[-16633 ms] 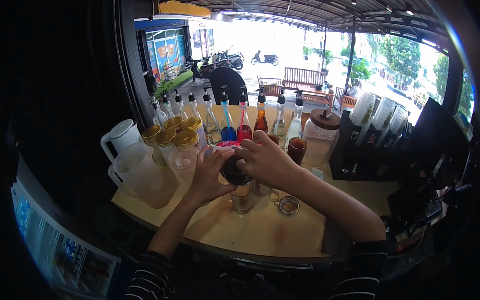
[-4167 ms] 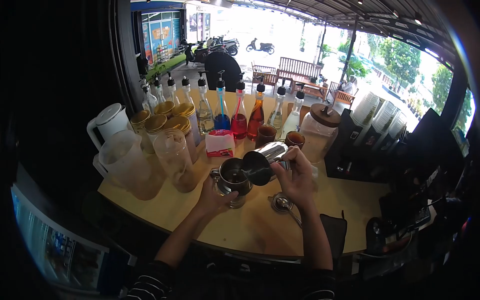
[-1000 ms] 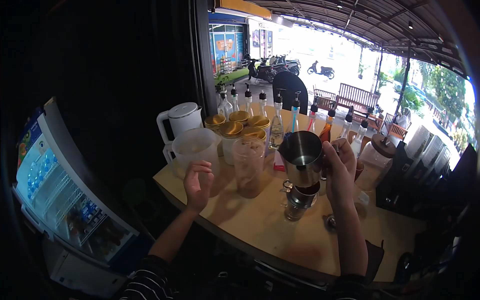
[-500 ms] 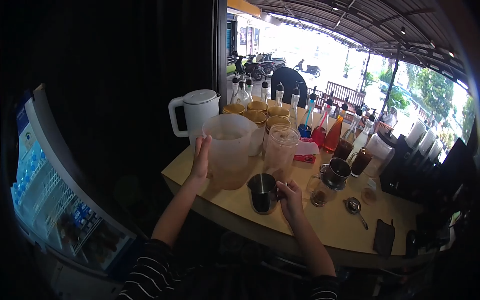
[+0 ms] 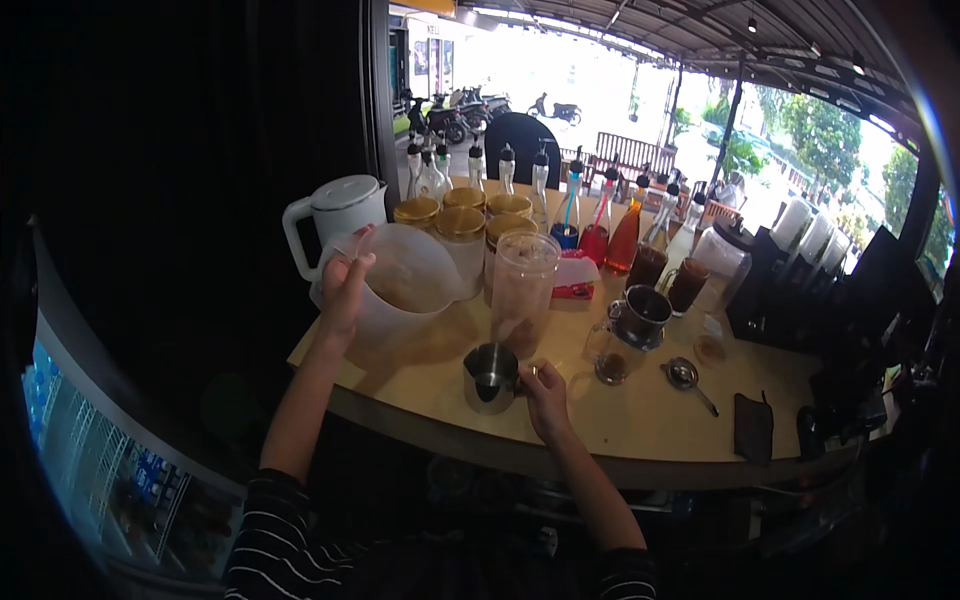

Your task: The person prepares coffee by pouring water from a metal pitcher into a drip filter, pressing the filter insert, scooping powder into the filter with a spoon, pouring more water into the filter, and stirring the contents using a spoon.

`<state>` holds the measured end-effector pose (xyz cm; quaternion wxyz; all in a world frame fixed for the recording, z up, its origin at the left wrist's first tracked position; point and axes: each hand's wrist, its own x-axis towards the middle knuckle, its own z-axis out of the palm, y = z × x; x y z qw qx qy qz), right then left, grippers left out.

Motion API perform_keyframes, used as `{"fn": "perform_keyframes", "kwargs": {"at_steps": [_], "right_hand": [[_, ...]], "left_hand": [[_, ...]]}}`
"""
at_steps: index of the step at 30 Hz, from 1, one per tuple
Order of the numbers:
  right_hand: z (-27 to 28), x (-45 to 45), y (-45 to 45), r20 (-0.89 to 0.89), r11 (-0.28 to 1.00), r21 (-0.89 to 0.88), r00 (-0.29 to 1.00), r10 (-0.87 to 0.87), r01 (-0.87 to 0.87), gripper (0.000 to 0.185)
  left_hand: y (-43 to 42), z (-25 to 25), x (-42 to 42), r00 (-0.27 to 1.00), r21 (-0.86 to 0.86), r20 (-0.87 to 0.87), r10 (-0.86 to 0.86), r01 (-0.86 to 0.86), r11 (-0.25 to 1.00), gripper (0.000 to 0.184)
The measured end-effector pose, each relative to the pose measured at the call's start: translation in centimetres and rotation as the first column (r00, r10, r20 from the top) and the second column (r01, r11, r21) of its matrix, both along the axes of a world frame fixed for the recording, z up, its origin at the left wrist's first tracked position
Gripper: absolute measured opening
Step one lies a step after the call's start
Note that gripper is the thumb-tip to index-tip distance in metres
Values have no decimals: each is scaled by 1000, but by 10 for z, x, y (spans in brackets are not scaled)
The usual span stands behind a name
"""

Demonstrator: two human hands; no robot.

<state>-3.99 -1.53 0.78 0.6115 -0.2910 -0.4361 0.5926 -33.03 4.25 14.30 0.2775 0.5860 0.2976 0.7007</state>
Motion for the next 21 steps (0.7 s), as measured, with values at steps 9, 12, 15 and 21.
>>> {"fn": "perform_keyframes", "kwargs": {"at_steps": [9, 12, 15, 21], "right_hand": [[-6, -23, 22, 40, 996, 43, 997, 72, -74, 12], [-4, -23, 19, 61, 996, 45, 996, 70, -73, 14], [-4, -24, 18, 48, 996, 40, 996, 76, -78, 15], [-6, -22, 19, 37, 991, 78, 994, 105, -107, 16]], "left_hand": [[-38, 24, -9, 948, -101, -308, -75, 46, 994, 46], [-50, 28, 2, 912, -75, -411, -13, -20, 997, 45], [-53, 29, 8, 873, -23, -484, 64, -87, 996, 46], [-53, 27, 13, 774, 57, -609, 175, -178, 982, 48]]}}
